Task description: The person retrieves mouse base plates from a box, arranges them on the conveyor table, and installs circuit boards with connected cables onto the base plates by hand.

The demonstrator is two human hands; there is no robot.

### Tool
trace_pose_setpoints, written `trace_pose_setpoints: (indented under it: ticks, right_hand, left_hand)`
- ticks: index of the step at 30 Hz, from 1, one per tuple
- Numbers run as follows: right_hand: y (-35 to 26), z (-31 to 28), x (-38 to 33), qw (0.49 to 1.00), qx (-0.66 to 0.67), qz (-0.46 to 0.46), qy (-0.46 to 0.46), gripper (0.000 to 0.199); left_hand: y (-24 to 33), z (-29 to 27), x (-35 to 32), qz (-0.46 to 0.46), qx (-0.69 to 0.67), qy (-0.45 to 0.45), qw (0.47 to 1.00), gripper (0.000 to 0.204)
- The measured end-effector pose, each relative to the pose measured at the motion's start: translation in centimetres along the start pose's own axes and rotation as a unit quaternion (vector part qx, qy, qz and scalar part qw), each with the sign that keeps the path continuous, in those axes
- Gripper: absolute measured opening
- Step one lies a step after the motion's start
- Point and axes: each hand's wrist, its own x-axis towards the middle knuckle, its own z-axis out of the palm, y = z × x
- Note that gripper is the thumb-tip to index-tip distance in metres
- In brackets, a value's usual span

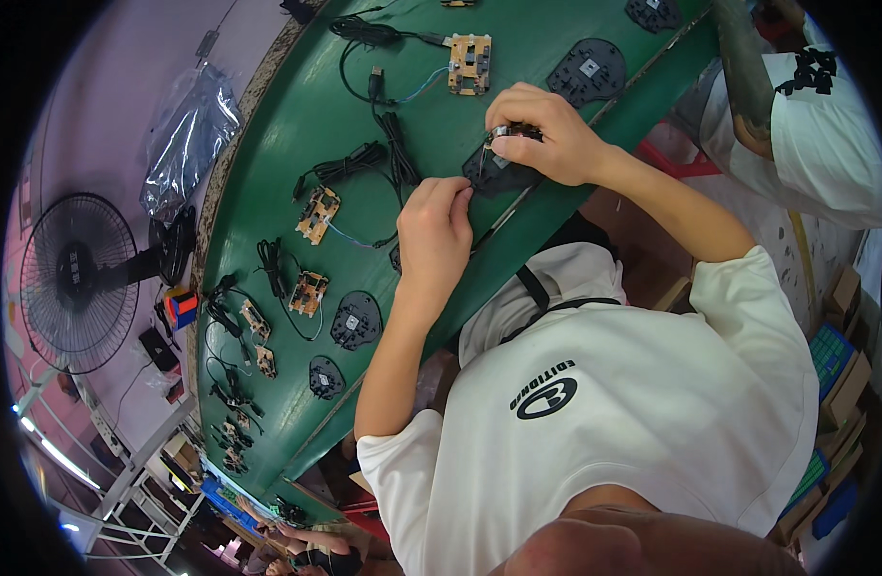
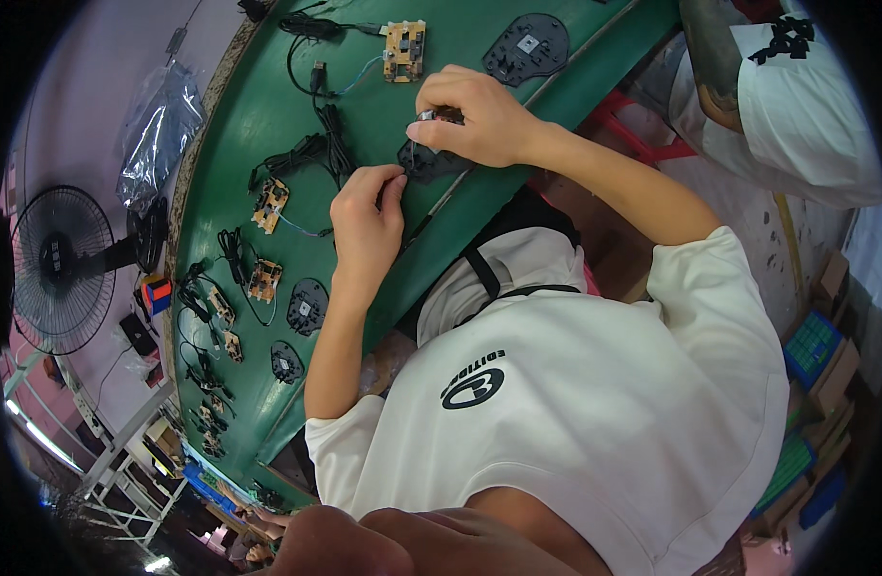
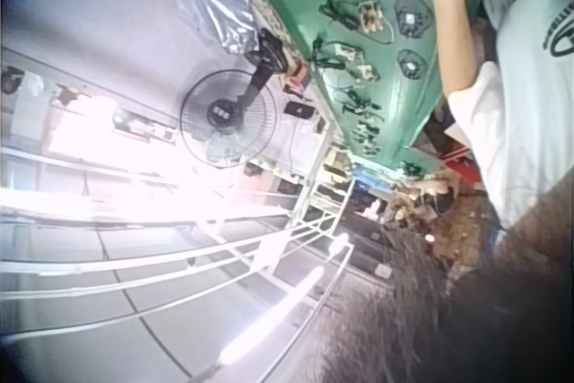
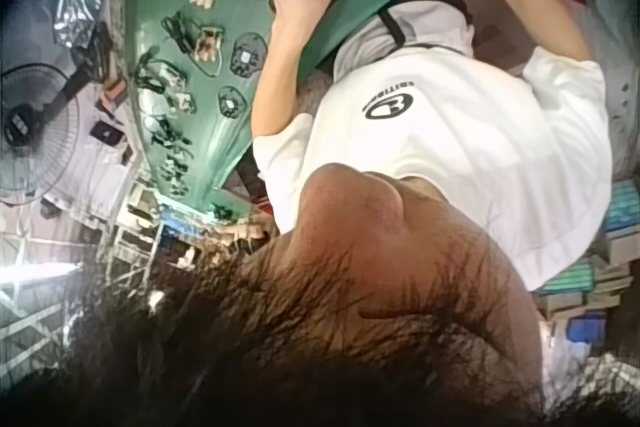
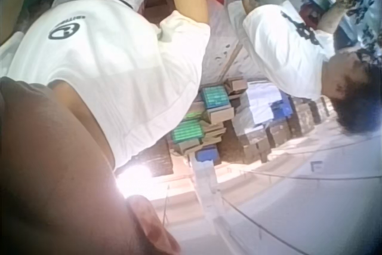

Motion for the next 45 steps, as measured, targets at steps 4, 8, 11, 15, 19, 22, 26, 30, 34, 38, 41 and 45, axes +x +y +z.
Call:
trace_pose_setpoints:
  ticks: [4,8,11,15,19,22,26,30,34,38,41,45]
  right_hand:
    - [0.1,0.0,-0.1,0.998,0.046,-0.041,0.024,0.033]
    - [0.0,-0.4,-0.1,0.997,0.045,-0.054,0.015,0.032]
    - [-0.7,-0.4,-0.1,0.995,0.081,-0.056,0.014,0.031]
    - [-3.5,-0.2,1.1,0.993,0.045,-0.074,-0.079,0.032]
    - [-5.4,0.5,5.1,0.987,-0.08,0.024,-0.137,0.047]
    - [-4.4,-0.9,6.0,0.966,-0.213,0.059,-0.134,0.063]
    - [-2.8,-1.8,3.5,0.922,-0.34,0.072,-0.172,0.064]
    - [-3.2,-2.8,2.0,0.946,-0.303,0.043,-0.108,0.076]
    - [-1.8,-4.7,1.1,0.947,-0.27,-0.062,-0.165,0.08]
    - [-1.2,-5.6,0.5,0.947,-0.226,-0.097,-0.205,0.068]
    - [-0.5,-6.3,-0.3,0.953,-0.197,-0.093,-0.212,0.062]
    - [-1.4,-7.0,-0.9,0.95,-0.205,-0.126,-0.201,0.059]
  left_hand:
    - [0.8,-0.1,0.1,0.029,0.08,0.004,0.996,0.006]
    - [0.8,0.0,-0.1,0.097,0.149,0.008,0.984,0.01]
    - [0.9,-0.1,-0.4,0.141,0.226,-0.005,0.964,0.01]
    - [1.4,-0.8,-0.2,0.175,0.293,-0.098,0.935,0.019]
    - [1.4,-0.7,-0.3,0.24,0.297,-0.052,0.923,0.015]
    - [1.1,-1.2,0.6,0.237,0.269,-0.089,0.929,0.019]
    - [-0.3,-1.9,2.9,0.274,0.174,-0.142,0.935,0.009]
    - [-0.5,-2.7,4.2,0.134,0.012,-0.176,0.975,0.011]
    - [0.1,-2.3,4.2,0.087,-0.01,-0.161,0.983,0.015]
    - [-0.9,-2.1,3.9,0.137,-0.008,-0.149,0.979,0.02]
    - [-0.7,-2.1,4.1,0.159,-0.01,-0.14,0.977,0.022]
    - [-0.7,-2.4,4.3,0.182,-0.005,-0.146,0.972,0.023]
